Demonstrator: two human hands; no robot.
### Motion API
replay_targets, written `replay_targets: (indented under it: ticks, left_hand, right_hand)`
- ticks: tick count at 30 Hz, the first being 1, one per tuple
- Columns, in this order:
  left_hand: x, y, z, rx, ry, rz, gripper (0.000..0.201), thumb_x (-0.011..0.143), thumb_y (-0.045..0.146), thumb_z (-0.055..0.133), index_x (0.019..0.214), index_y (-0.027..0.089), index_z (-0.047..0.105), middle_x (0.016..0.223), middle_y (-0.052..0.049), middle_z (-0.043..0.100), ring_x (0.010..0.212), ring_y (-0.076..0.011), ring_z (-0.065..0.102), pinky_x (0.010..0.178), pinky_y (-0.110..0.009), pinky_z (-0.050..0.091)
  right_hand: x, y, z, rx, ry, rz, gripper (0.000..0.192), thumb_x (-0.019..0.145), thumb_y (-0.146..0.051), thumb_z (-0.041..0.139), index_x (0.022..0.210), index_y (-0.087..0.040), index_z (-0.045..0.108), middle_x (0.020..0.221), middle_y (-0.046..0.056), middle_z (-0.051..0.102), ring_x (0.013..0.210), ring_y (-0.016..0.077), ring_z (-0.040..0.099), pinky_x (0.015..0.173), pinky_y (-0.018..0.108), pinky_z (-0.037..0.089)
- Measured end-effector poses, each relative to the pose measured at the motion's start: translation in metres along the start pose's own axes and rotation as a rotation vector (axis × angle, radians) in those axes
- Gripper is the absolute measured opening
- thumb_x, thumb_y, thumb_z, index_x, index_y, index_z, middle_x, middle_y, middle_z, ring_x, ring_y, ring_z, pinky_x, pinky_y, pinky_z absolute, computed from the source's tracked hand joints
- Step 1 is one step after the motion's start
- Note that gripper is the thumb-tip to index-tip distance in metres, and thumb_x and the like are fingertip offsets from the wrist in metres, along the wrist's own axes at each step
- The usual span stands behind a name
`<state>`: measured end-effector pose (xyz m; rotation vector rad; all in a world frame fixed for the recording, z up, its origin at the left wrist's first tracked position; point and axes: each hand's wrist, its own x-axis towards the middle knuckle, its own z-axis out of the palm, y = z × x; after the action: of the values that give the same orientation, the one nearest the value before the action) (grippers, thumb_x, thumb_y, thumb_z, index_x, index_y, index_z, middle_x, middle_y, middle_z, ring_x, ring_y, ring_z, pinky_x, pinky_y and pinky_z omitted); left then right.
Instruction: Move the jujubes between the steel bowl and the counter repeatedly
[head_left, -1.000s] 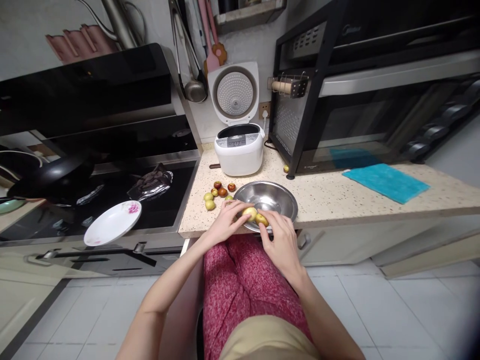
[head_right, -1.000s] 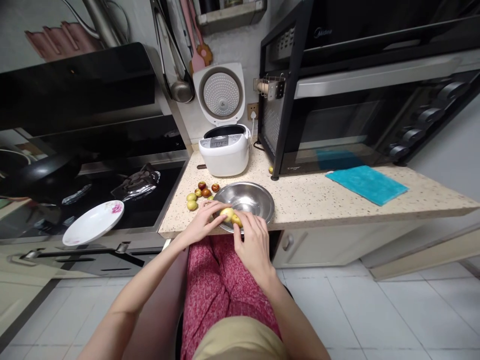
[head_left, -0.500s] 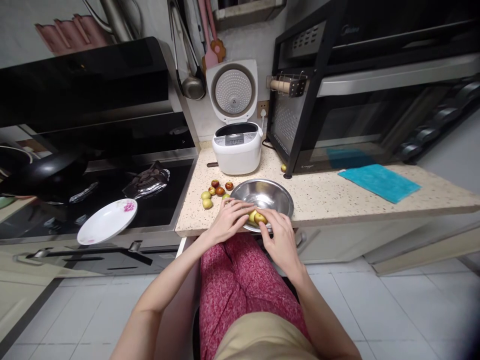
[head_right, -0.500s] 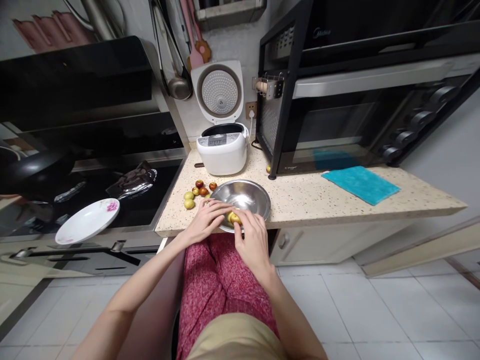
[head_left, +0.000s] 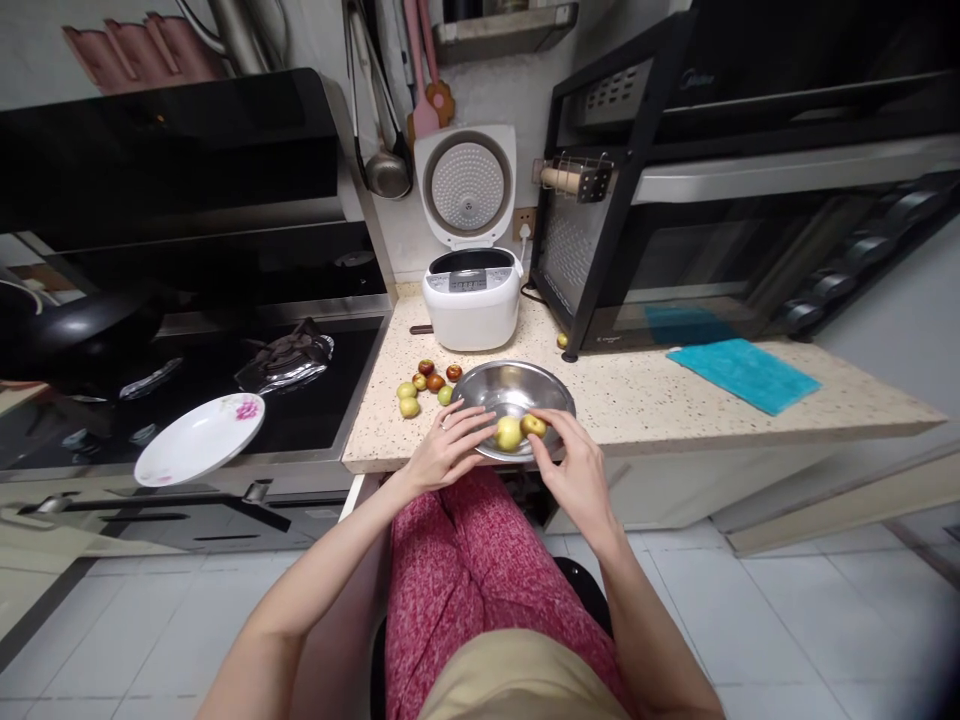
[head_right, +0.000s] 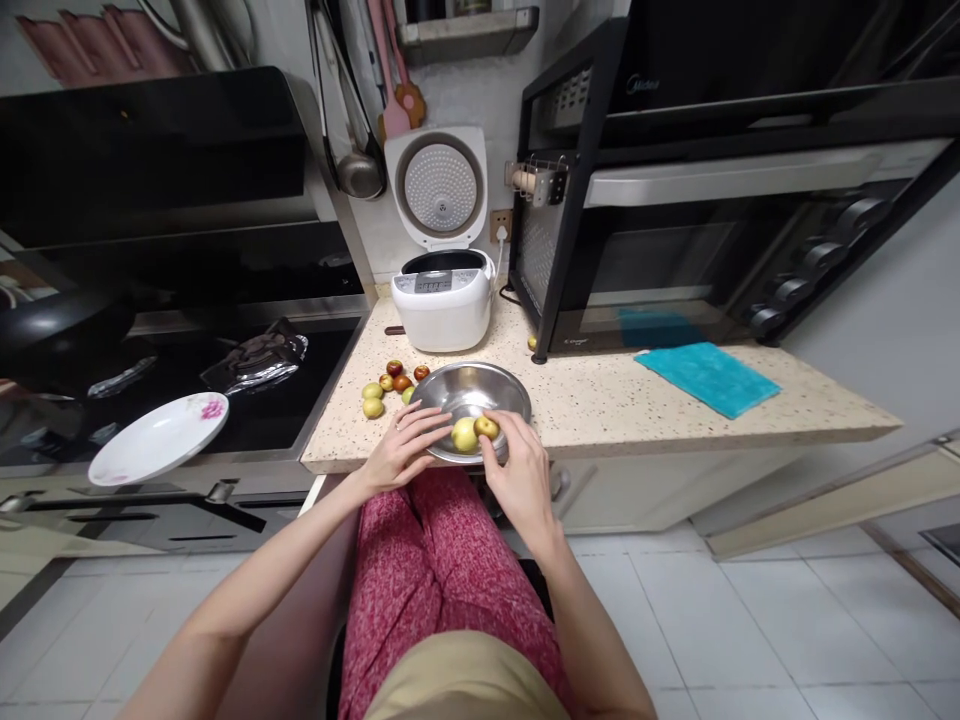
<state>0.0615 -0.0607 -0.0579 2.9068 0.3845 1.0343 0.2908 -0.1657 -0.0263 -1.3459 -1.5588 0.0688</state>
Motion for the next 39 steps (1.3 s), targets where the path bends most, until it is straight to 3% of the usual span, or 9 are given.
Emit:
replay_targets:
  ticks: [6,11,19,23,29,31,33,39]
  left_hand:
    - [-0.005,-0.002,-0.003,0.046,0.028,0.0,0.049,0.107,0.028,0.045,0.155,0.022,0.045,0.151,-0.014,0.058,0.148,-0.0275,0.048,0.127,-0.058,0.029]
    - [-0.007,-0.002,-0.007,0.038,0.079,-0.055,0.049,0.107,0.024,0.043,0.156,0.023,0.044,0.15,-0.013,0.059,0.147,-0.0272,0.048,0.126,-0.057,0.03]
    - [-0.008,-0.004,-0.007,-0.019,0.147,-0.151,0.049,0.108,0.024,0.041,0.156,0.026,0.045,0.152,-0.012,0.056,0.147,-0.0272,0.048,0.126,-0.058,0.033]
    - [-0.01,-0.004,-0.005,-0.024,0.121,-0.16,0.049,0.108,0.026,0.041,0.156,0.028,0.046,0.153,-0.011,0.056,0.146,-0.027,0.049,0.127,-0.057,0.032]
    - [-0.01,-0.005,-0.004,-0.013,0.115,-0.12,0.05,0.108,0.025,0.04,0.158,0.027,0.044,0.154,-0.011,0.055,0.147,-0.0272,0.048,0.127,-0.056,0.03]
    - [-0.01,-0.005,-0.005,-0.022,0.117,-0.12,0.05,0.108,0.025,0.04,0.158,0.027,0.043,0.154,-0.011,0.055,0.147,-0.0272,0.048,0.127,-0.056,0.03]
    - [-0.01,-0.004,-0.006,-0.036,0.116,-0.127,0.05,0.108,0.025,0.04,0.158,0.028,0.044,0.154,-0.011,0.055,0.146,-0.0272,0.049,0.127,-0.056,0.03]
    - [-0.01,-0.004,-0.005,-0.045,0.108,-0.141,0.05,0.109,0.028,0.039,0.158,0.029,0.043,0.153,-0.01,0.056,0.145,-0.0269,0.049,0.127,-0.056,0.031]
  right_hand:
    - [0.032,0.017,-0.01,-0.083,-0.154,-0.033,0.024,0.095,-0.02,0.056,0.116,-0.022,0.067,0.115,0.009,0.073,0.1,0.0269,0.071,0.083,0.041,0.057]
    - [0.055,0.033,-0.011,-0.181,-0.298,-0.089,0.023,0.089,-0.012,0.061,0.109,-0.021,0.068,0.109,0.007,0.075,0.102,0.027,0.07,0.089,0.043,0.055]
    - [0.068,0.039,-0.008,-0.255,-0.507,-0.11,0.029,0.081,-0.003,0.068,0.103,-0.021,0.073,0.103,0.006,0.078,0.095,0.025,0.073,0.083,0.037,0.055]
    - [0.075,0.041,-0.01,-0.239,-0.604,-0.133,0.028,0.081,-0.004,0.07,0.102,-0.021,0.074,0.102,0.005,0.079,0.094,0.0252,0.074,0.083,0.037,0.055]
    - [0.12,0.055,-0.015,-0.174,-0.563,-0.243,0.018,0.093,-0.013,0.062,0.104,-0.02,0.075,0.105,0.006,0.079,0.097,0.0226,0.073,0.089,0.036,0.055]
    - [0.143,0.068,-0.012,-0.308,-0.512,-0.315,0.021,0.098,-0.014,0.056,0.108,-0.018,0.074,0.11,0.008,0.078,0.102,0.023,0.071,0.093,0.035,0.052]
    - [0.164,0.084,-0.006,-0.58,-0.523,-0.397,0.026,0.098,-0.01,0.051,0.112,-0.016,0.072,0.114,0.011,0.076,0.106,0.0245,0.069,0.095,0.037,0.05]
    - [0.197,0.131,0.013,-0.755,-0.596,-0.455,0.027,0.084,0.003,0.054,0.097,-0.01,0.074,0.105,0.021,0.075,0.108,0.029,0.063,0.103,0.043,0.043]
